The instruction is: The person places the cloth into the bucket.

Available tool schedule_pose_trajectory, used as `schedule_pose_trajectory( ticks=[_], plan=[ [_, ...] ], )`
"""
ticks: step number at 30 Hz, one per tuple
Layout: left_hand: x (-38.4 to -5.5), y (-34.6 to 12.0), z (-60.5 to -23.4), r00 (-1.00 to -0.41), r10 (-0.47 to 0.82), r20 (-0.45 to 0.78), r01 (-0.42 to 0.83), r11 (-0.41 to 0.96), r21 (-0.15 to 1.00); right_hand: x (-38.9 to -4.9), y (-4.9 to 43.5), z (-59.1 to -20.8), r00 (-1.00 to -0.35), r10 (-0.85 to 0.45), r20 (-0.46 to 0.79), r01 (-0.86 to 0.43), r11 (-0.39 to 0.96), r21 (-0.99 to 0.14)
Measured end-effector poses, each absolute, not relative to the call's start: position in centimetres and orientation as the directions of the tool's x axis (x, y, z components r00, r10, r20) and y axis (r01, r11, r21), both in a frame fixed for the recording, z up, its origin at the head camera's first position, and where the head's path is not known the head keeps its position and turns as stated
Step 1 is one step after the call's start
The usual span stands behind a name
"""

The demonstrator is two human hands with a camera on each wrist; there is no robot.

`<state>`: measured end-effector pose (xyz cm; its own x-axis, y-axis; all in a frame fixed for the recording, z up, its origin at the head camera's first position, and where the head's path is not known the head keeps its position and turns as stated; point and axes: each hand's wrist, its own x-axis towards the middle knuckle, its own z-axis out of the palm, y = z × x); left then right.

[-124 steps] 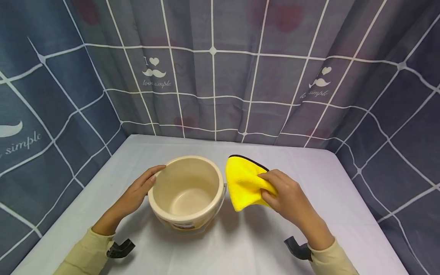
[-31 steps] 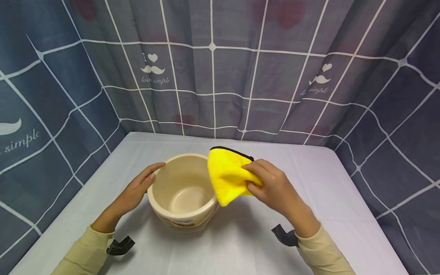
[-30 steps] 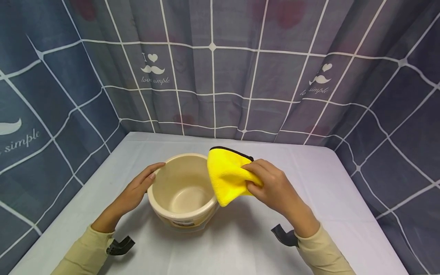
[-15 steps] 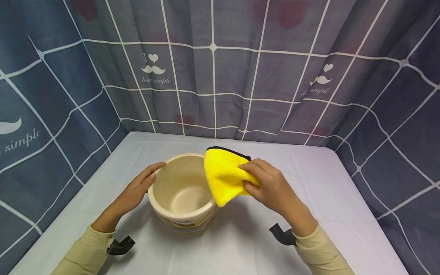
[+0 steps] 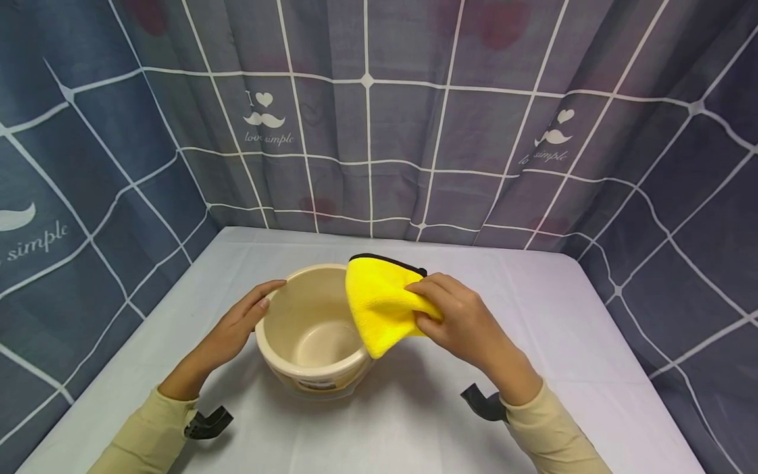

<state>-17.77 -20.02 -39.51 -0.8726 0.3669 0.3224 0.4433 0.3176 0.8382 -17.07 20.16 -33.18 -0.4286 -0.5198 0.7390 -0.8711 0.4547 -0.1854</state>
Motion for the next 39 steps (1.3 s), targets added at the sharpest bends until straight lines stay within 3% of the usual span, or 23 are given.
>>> schedule_pose_trajectory(
  ticks=[39],
  plan=[
    [-17.7,-20.0,-39.5,-0.873,0.369,0.318,0.438,0.31,0.844,-17.6,18.6,-32.7,-0.401,-0.568,0.718,-0.883,0.449,-0.138]
  ],
)
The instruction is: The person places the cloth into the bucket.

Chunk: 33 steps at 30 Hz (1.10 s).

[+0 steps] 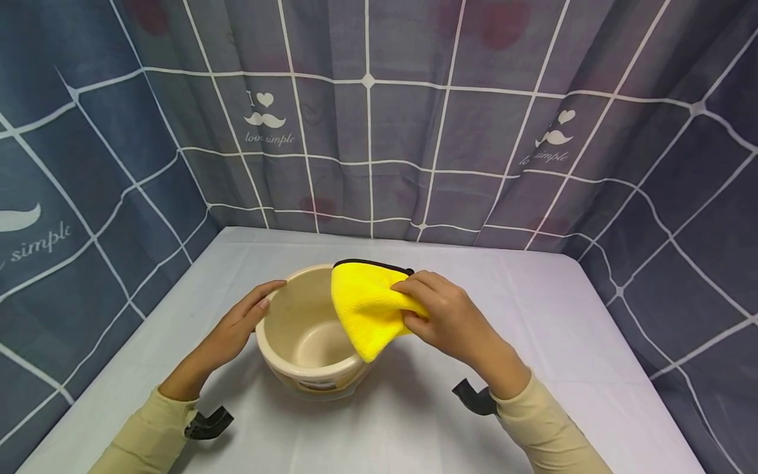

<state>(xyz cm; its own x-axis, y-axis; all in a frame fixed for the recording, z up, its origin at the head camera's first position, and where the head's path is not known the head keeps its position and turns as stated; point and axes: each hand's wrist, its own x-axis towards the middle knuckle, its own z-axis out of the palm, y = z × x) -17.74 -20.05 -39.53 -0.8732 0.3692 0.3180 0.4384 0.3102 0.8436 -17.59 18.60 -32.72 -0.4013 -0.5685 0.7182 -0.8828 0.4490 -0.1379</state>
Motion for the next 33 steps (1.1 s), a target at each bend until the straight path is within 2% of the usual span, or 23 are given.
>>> schedule_pose_trajectory(
  ticks=[11,24,33],
  plan=[
    [-17.7,-20.0,-39.5,-0.876,0.366,0.315,0.434,0.313,0.845,-17.7,18.1,-32.5,-0.397,-0.584,0.708,-0.884,0.45,-0.125],
    [-17.7,-20.0,-39.5,-0.881,0.366,0.3,0.421,0.315,0.851,-17.9,16.9,-31.8,-0.337,-0.601,0.725,-0.899,0.434,-0.058],
    [-17.6,-20.1,-39.5,-0.88,0.366,0.302,0.424,0.321,0.847,-18.0,16.2,-31.7,-0.35,-0.605,0.716,-0.898,0.435,-0.071]
  ],
)
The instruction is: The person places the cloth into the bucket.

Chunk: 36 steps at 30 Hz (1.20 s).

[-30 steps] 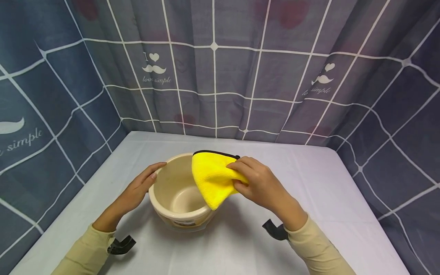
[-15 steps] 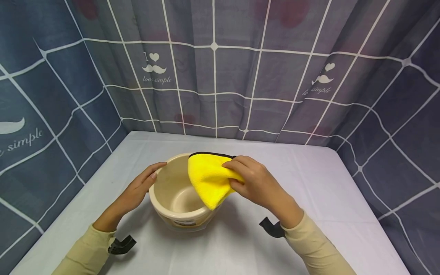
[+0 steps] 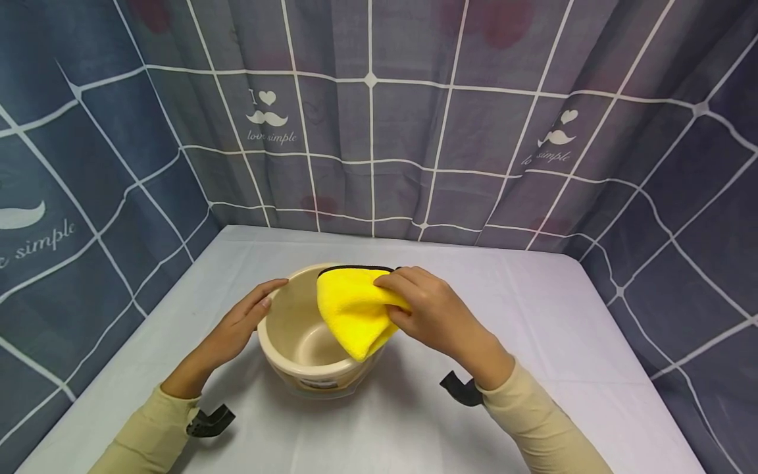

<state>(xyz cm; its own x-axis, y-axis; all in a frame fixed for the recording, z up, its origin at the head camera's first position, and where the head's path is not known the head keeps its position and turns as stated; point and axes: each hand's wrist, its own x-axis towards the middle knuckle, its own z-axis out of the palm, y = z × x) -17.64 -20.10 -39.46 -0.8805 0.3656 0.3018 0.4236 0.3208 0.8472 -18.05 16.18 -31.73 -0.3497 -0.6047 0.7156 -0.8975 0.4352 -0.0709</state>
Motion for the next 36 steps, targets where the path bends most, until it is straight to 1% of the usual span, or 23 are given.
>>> schedule_pose_trajectory(
  ticks=[4,15,24,36],
  plan=[
    [-17.7,-20.1,-39.4,-0.88,0.368,0.299,0.422,0.319,0.849,-18.1,15.9,-31.7,-0.347,-0.606,0.716,-0.899,0.431,-0.07],
    [-17.6,-19.9,-39.3,-0.884,0.367,0.291,0.417,0.334,0.845,-18.0,15.0,-31.5,-0.376,-0.621,0.688,-0.888,0.453,-0.077],
    [-17.6,-20.0,-39.3,-0.885,0.366,0.288,0.416,0.341,0.843,-18.1,14.0,-31.5,-0.365,-0.627,0.689,-0.89,0.453,-0.06],
    [-17.6,-20.0,-39.4,-0.887,0.358,0.293,0.417,0.347,0.84,-18.1,12.6,-31.4,-0.406,-0.642,0.65,-0.856,0.517,-0.024]
  ],
)
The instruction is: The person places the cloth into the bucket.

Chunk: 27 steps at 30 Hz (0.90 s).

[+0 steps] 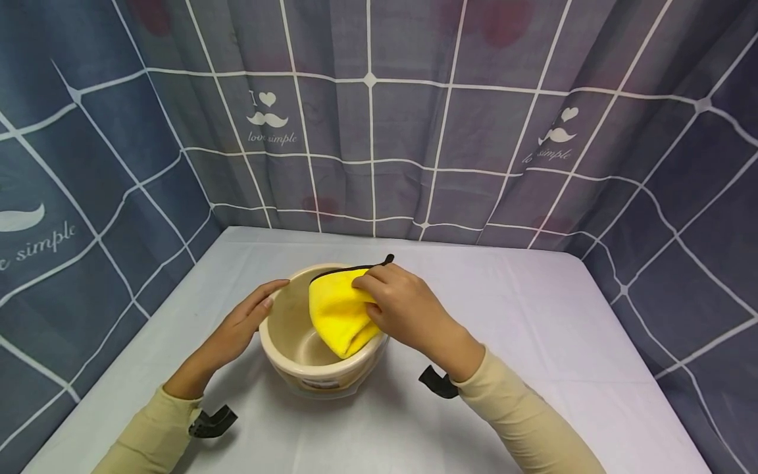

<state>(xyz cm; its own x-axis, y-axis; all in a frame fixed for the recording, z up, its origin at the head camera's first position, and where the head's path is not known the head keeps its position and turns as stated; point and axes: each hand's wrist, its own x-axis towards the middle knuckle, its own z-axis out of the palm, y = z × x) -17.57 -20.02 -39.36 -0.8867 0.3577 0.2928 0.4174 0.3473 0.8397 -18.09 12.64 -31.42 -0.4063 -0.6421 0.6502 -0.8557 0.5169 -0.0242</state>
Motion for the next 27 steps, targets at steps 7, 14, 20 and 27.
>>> schedule_pose_trajectory(
  ticks=[7,14,20,27],
  plan=[
    [-17.5,-20.0,-39.3,-0.884,0.361,0.297,0.422,0.342,0.84,-18.1,11.7,-31.5,-0.386,-0.663,0.641,-0.856,0.517,0.02],
    [-17.5,-20.0,-39.4,-0.886,0.362,0.29,0.416,0.343,0.842,-17.9,10.6,-31.5,-0.359,-0.701,0.616,-0.855,0.512,0.085],
    [-17.5,-20.1,-39.4,-0.883,0.366,0.295,0.425,0.353,0.833,-17.9,9.6,-31.8,-0.344,-0.734,0.585,-0.848,0.511,0.142],
    [-17.5,-20.0,-39.3,-0.884,0.365,0.292,0.42,0.345,0.839,-17.4,9.0,-32.0,-0.355,-0.772,0.527,-0.866,0.484,0.126]
  ],
)
